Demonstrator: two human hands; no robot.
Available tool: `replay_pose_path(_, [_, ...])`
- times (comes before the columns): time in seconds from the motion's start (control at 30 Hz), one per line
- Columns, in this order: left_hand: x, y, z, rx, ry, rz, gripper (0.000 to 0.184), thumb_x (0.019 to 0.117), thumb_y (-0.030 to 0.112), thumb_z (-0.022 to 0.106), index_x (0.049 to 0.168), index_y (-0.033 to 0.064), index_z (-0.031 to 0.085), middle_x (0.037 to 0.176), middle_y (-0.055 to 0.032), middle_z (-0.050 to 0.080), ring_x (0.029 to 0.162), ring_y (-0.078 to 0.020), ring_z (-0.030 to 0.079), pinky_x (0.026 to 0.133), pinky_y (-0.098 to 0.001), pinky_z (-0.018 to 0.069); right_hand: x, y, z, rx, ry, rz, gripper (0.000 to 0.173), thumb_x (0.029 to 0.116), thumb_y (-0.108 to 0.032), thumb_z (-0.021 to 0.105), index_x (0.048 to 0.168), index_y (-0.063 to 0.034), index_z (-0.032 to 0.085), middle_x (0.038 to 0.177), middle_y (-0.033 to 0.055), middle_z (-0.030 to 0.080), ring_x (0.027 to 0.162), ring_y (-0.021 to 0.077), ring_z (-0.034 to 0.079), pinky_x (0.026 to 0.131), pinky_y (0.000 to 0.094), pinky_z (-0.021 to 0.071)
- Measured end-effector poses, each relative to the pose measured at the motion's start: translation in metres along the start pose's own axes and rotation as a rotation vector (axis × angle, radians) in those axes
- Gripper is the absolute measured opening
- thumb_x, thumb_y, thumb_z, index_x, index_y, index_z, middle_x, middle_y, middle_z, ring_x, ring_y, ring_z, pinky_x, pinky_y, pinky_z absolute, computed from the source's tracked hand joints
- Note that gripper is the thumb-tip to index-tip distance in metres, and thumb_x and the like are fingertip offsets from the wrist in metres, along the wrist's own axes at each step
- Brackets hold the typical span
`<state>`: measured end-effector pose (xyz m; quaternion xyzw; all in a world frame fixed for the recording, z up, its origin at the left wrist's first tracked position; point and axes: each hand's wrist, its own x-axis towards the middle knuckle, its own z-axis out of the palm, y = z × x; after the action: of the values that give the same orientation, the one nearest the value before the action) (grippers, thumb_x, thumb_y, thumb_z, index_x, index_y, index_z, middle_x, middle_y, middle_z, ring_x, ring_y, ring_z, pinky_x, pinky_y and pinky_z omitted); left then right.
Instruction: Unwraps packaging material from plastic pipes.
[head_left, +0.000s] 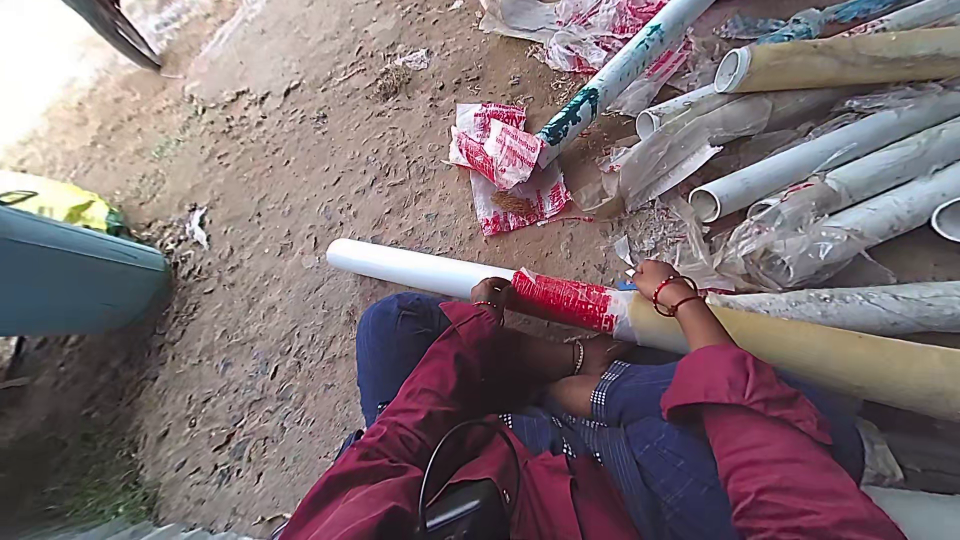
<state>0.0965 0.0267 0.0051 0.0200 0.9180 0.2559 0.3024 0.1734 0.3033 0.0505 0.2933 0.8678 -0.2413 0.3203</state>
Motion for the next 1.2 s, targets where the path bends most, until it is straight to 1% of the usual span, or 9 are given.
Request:
replay_pose_path(0.2, [-0.005, 0.009, -0.008, 0.073, -0.068, -0.086, 0.037, 0.1088, 0.026, 0.052, 0.133, 0.0012, 0.065, 0.135, -0.0201, 0.066, 0.132, -0.0323, 0.059, 0.115, -0.0479, 0.0398, 0.005, 0.001, 0.003, -0.012, 0.015, -0.032, 0.032, 0.1087, -0.014, 0.046, 0.121, 0.0109, 0.063, 0.125, 0.0329, 0.063, 0.122, 0.0451, 0.06, 0.101, 0.0618, 0.0446])
replay_pose_path(0.33, [-0.005, 0.008, -0.006, 0.057, -0.059, -0.077, 0.036, 0.1084, 0.023, 0.053, 0.132, 0.0004, 0.065, 0.133, -0.0203, 0.067, 0.13, -0.0318, 0.061, 0.115, -0.047, 0.0409, -0.002, -0.002, 0.0, -0.032, 0.006, -0.029, 0.032, 0.1084, -0.015, 0.047, 0.122, 0.0102, 0.062, 0.13, 0.0327, 0.061, 0.128, 0.0442, 0.057, 0.104, 0.0604, 0.0423])
replay_pose_path(0.4, [-0.005, 0.009, -0.006, 0.046, -0.052, -0.081, 0.035, 0.1083, 0.023, 0.053, 0.133, 0.0006, 0.065, 0.133, -0.0205, 0.066, 0.13, -0.0319, 0.06, 0.115, -0.0468, 0.0407, -0.003, -0.004, 0.0, -0.01, 0.052, -0.015, 0.033, 0.1072, -0.015, 0.052, 0.126, 0.0089, 0.063, 0.14, 0.0336, 0.054, 0.135, 0.0462, 0.05, 0.109, 0.0599, 0.0399])
replay_pose_path(0.47, [-0.005, 0.009, -0.005, 0.037, -0.047, -0.083, 0.035, 0.1083, 0.022, 0.053, 0.133, 0.0011, 0.065, 0.135, -0.0202, 0.066, 0.131, -0.0314, 0.06, 0.115, -0.0464, 0.0405, -0.005, -0.006, -0.001, 0.032, 0.122, -0.008, 0.031, 0.106, -0.015, 0.055, 0.126, 0.0071, 0.064, 0.143, 0.0333, 0.049, 0.133, 0.0454, 0.051, 0.107, 0.0581, 0.0425])
replay_pose_path(0.6, [-0.005, 0.008, -0.005, 0.031, -0.038, -0.078, 0.034, 0.1084, 0.022, 0.052, 0.133, 0.0019, 0.065, 0.134, -0.0195, 0.066, 0.131, -0.0309, 0.06, 0.115, -0.0464, 0.0402, -0.009, -0.007, -0.002, 0.1, 0.16, -0.055, 0.028, 0.106, -0.012, 0.054, 0.124, 0.0057, 0.066, 0.139, 0.0327, 0.054, 0.127, 0.0449, 0.056, 0.104, 0.0574, 0.0449])
replay_pose_path(0.73, [-0.006, 0.008, -0.005, 0.042, -0.017, -0.042, 0.035, 0.1086, 0.023, 0.052, 0.13, -0.0004, 0.066, 0.132, -0.0213, 0.067, 0.131, -0.0326, 0.06, 0.115, -0.0475, 0.0403, -0.014, -0.013, -0.001, -0.004, 0.201, -0.033, 0.027, 0.105, -0.015, 0.055, 0.123, -0.0001, 0.069, 0.136, 0.0292, 0.058, 0.122, 0.0435, 0.06, 0.1, 0.0588, 0.047])
replay_pose_path(0.8, [-0.005, 0.007, -0.004, 0.069, -0.009, -0.011, 0.035, 0.1086, 0.022, 0.051, 0.129, -0.0022, 0.066, 0.133, -0.0234, 0.065, 0.131, -0.0347, 0.059, 0.115, -0.0496, 0.0406, -0.016, -0.014, -0.002, -0.003, 0.236, -0.059, 0.026, 0.1054, -0.015, 0.054, 0.119, -0.0005, 0.07, 0.123, 0.0273, 0.067, 0.118, 0.043, 0.064, 0.097, 0.0601, 0.0468])
replay_pose_path(0.87, [-0.005, 0.009, -0.004, 0.1, -0.023, -0.002, 0.036, 0.1089, 0.021, 0.05, 0.13, -0.0034, 0.064, 0.135, -0.0248, 0.063, 0.133, -0.0359, 0.057, 0.115, -0.0498, 0.0403, -0.014, -0.014, -0.001, 0.064, 0.227, -0.096, 0.027, 0.1062, -0.015, 0.053, 0.12, 0.0001, 0.07, 0.117, 0.0265, 0.07, 0.115, 0.0424, 0.065, 0.098, 0.0601, 0.0465])
replay_pose_path(1.2, [0.002, 0.013, 0.006, 0.216, -0.042, -0.006, 0.038, 0.1086, 0.015, 0.046, 0.138, -0.0077, 0.055, 0.147, -0.0295, 0.05, 0.14, -0.0418, 0.049, 0.116, -0.0509, 0.0395, -0.007, -0.013, 0.004, 0.194, 0.232, -0.132, 0.03, 0.1076, -0.012, 0.05, 0.127, 0.0054, 0.065, 0.127, 0.0276, 0.064, 0.122, 0.0392, 0.06, 0.106, 0.0528, 0.0429])
